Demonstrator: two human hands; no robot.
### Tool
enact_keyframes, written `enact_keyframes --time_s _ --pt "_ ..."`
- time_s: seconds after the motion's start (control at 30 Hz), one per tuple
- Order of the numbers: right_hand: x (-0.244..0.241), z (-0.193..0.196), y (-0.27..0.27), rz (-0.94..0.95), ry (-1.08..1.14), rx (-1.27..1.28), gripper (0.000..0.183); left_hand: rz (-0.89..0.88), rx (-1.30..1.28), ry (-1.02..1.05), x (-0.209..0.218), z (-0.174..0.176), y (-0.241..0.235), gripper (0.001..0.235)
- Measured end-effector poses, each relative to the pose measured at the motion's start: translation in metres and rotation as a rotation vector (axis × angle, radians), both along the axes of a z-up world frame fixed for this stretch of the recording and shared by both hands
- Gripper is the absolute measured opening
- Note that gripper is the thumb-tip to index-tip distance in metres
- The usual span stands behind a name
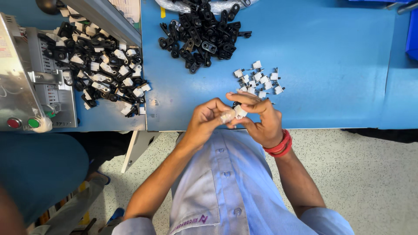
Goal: The person repeatedly picks a white plastic component and a black plastic component from separate piles on a blue workbench, presses them together by hand, and places the assembled unit into a growing pile. The person occasionally shifts the piles to access more parts.
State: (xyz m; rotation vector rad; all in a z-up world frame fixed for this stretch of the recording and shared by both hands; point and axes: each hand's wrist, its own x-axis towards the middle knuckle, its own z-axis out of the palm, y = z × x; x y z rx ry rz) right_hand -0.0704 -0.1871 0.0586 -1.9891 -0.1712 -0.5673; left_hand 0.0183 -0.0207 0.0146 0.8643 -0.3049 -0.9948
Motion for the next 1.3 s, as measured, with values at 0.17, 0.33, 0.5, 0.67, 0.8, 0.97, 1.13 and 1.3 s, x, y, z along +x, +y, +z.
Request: enact_keyframes --time_s 0.17,0.33,0.5,0.67,0.8,0.97,1.13,1.3 --pt "0.002 0.011 0.014 -0.123 -0.053 -0.121 0.034 0.212 0.271 -0.736 0.003 0.029 0.021 0.011" --pt "0.004 0.015 0.034 -0.180 -0.038 -0.001 0.036 0.173 0.259 -0.696 0.010 0.048 0.034 0.014" --pt "0.011 0.015 0.043 -0.150 -0.009 -0.171 0.040 -0.039 0.068 -0.187 0.027 0.030 0.031 0.010" --pt "0.017 0.019 0.043 -0.226 0.000 -0.273 0.040 0.191 0.392 -0.703 0.023 0.015 0.031 0.015" --pt "0.018 0.019 0.040 -0.305 -0.020 -0.179 0.046 0.111 0.042 -0.178 0.014 0.007 0.027 0.017" --pt "0.018 0.013 0.028 -0.270 -0.046 -0.215 0.037 0.305 0.076 -0.014 -0.002 -0.004 0.016 0.010" --pt "0.012 0.007 0.029 -0.332 -0.109 -0.102 0.036 0.444 0.155 -0.319 -0.013 0.007 0.014 0.020" --pt "0.013 -0.001 0.031 -0.320 -0.031 0.252 0.039 0.316 0.132 -0.268 -0.012 0.011 0.015 0.019"
